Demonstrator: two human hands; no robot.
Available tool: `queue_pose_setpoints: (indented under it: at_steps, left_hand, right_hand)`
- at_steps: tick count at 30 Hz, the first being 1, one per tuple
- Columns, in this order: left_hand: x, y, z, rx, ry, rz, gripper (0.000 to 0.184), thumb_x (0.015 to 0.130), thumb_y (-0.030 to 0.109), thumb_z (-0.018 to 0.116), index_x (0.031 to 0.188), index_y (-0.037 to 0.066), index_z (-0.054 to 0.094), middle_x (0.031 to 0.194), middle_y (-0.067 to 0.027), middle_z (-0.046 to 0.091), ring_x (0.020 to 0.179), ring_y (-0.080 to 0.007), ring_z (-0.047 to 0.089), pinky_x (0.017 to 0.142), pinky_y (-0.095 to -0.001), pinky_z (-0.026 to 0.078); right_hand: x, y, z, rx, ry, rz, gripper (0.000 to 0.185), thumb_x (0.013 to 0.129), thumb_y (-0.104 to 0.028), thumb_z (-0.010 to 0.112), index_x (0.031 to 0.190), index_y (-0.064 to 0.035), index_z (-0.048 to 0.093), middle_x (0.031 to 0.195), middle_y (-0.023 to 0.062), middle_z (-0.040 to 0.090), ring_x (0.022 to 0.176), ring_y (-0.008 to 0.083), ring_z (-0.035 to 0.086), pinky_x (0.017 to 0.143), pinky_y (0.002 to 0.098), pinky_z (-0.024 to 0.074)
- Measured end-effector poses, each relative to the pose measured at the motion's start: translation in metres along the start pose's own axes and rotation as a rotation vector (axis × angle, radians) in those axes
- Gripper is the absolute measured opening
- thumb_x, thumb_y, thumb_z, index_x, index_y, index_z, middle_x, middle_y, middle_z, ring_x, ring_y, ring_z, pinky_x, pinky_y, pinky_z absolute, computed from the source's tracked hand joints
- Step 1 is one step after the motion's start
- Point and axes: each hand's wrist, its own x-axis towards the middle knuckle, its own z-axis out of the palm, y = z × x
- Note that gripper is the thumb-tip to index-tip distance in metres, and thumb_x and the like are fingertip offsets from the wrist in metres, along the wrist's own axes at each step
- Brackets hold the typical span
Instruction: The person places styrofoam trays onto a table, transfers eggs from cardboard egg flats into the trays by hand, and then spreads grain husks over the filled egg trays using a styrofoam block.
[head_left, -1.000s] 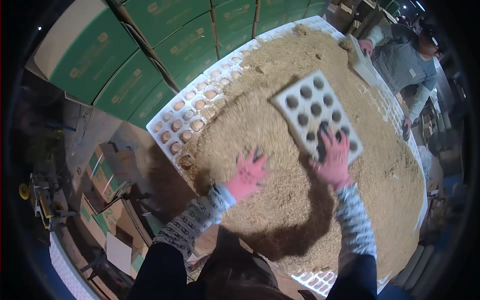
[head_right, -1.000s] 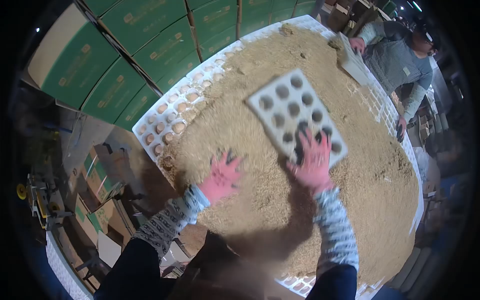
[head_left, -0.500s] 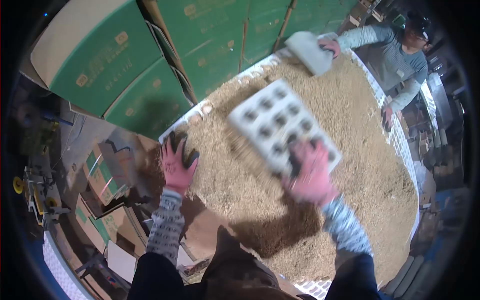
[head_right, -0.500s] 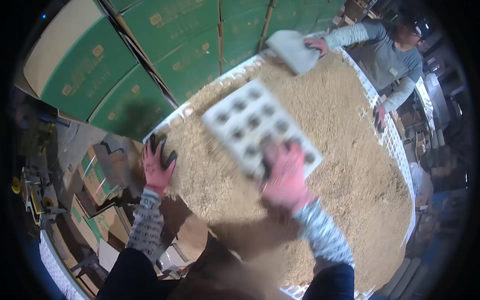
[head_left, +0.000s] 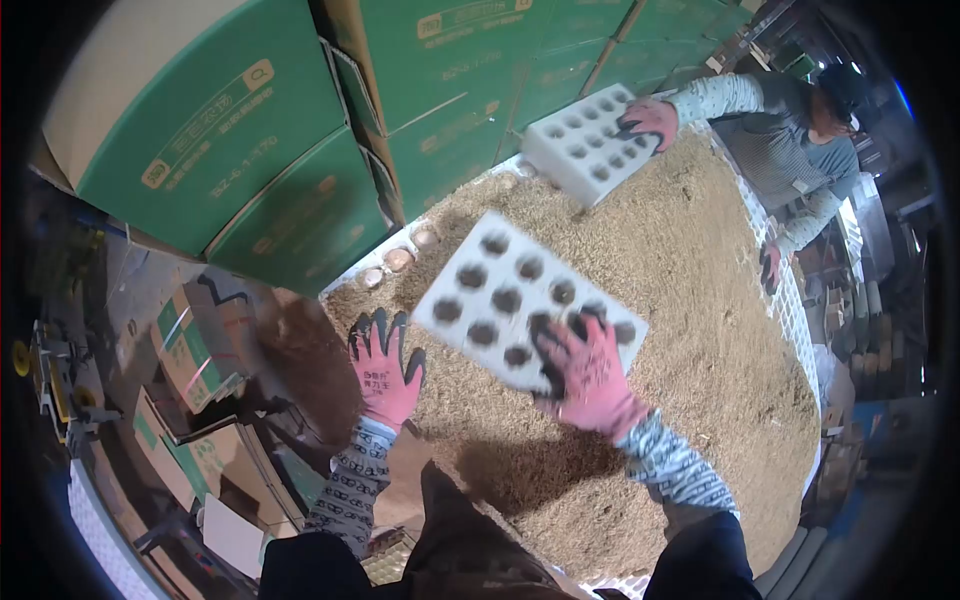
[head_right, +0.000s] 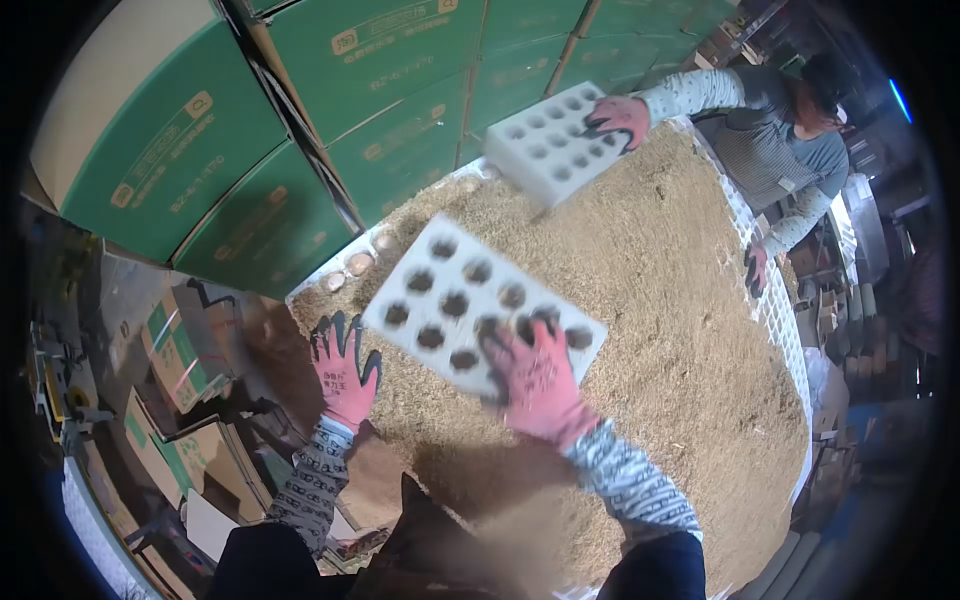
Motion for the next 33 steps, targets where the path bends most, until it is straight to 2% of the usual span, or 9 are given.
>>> queue_pose_setpoints:
  at_steps: [7,11,15,18,19,21,23,27,33]
  left_hand:
    - [0.0,0.005,-0.005,0.006,-0.016,-0.018,0.066,0.074,0.035,0.066,0.13,0.007,0.046,0.143,-0.0179,0.032,0.131,-0.0387,0.027,0.109,-0.0524,0.018]
    - [0.0,0.01,-0.014,-0.037,0.033,0.02,0.061,0.078,0.033,0.063,0.131,0.009,0.045,0.142,-0.0149,0.034,0.132,-0.0368,0.027,0.109,-0.0509,0.019]
    - [0.002,0.008,-0.012,-0.069,0.066,0.001,0.06,0.078,0.036,0.061,0.13,0.011,0.047,0.14,-0.0149,0.036,0.132,-0.0363,0.027,0.11,-0.0504,0.018]
    - [0.004,0.008,-0.012,-0.119,0.091,-0.002,0.058,0.078,0.037,0.062,0.128,0.01,0.049,0.138,-0.0165,0.038,0.13,-0.037,0.029,0.11,-0.0512,0.018]
    - [0.004,0.008,-0.008,-0.133,0.114,-0.001,0.059,0.078,0.037,0.061,0.127,0.009,0.049,0.138,-0.0171,0.038,0.13,-0.0374,0.029,0.11,-0.0512,0.018]
    - [0.003,0.004,-0.001,-0.145,0.162,0.006,0.059,0.078,0.038,0.061,0.126,0.006,0.049,0.137,-0.0182,0.038,0.13,-0.0382,0.029,0.11,-0.0511,0.018]
    - [0.0,-0.004,0.001,-0.296,0.223,0.014,0.06,0.077,0.028,0.063,0.128,0.001,0.045,0.137,-0.0203,0.037,0.13,-0.0385,0.029,0.109,-0.0509,0.02]
    - [-0.023,-0.009,0.015,-0.723,0.392,-0.129,0.063,0.075,0.008,0.064,0.132,-0.002,0.039,0.143,-0.0207,0.03,0.132,-0.0395,0.026,0.11,-0.0477,0.022]
    - [-0.12,-0.049,0.01,-0.8,0.349,-0.336,0.065,0.075,0.002,0.061,0.135,-0.002,0.036,0.145,-0.0234,0.026,0.134,-0.0397,0.025,0.111,-0.0428,0.02]
  right_hand:
    - [0.021,0.025,0.004,-0.093,-0.014,-0.105,0.082,0.077,-0.068,0.044,0.139,-0.0142,0.041,0.143,0.0106,0.037,0.132,0.0384,0.027,0.112,0.0511,0.014]
    - [0.093,0.101,-0.027,-0.253,0.164,0.109,0.074,0.079,-0.057,0.049,0.136,-0.01,0.043,0.14,0.0116,0.042,0.132,0.0314,0.032,0.111,0.0463,0.019]
    - [0.107,0.187,-0.063,-0.153,0.072,0.685,0.061,0.084,-0.051,0.047,0.126,-0.0063,0.051,0.128,0.0125,0.054,0.118,0.028,0.047,0.098,0.0425,0.0347]
    - [0.124,0.151,-0.027,-0.21,0.068,0.628,0.06,0.087,-0.05,0.042,0.126,-0.0052,0.049,0.123,0.013,0.057,0.12,0.0298,0.047,0.096,0.0452,0.0364]
    - [0.128,0.116,-0.035,-0.161,-0.06,0.599,0.072,0.082,-0.058,0.049,0.135,-0.0096,0.044,0.137,0.012,0.046,0.128,0.0334,0.038,0.105,0.0443,0.0295]
    - [0.118,0.051,-0.033,-0.126,-0.112,0.441,0.077,0.086,-0.064,0.034,0.14,-0.0091,0.036,0.144,0.0157,0.035,0.133,0.0367,0.028,0.108,0.0493,0.022]
    - [0.091,-0.029,-0.081,0.068,-0.211,0.277,0.076,0.085,-0.063,0.036,0.138,-0.0088,0.039,0.139,0.0181,0.04,0.129,0.0381,0.033,0.107,0.0508,0.0231]
    - [0.064,-0.054,-0.008,-0.131,0.222,-0.102,0.076,0.077,-0.061,0.045,0.133,-0.0099,0.047,0.139,0.0152,0.042,0.129,0.0366,0.034,0.109,0.0481,0.022]
    - [0.092,-0.039,-0.041,0.025,-0.074,0.462,0.07,0.088,-0.057,0.04,0.136,-0.0069,0.041,0.137,0.0213,0.043,0.131,0.0407,0.033,0.109,0.0477,0.0205]
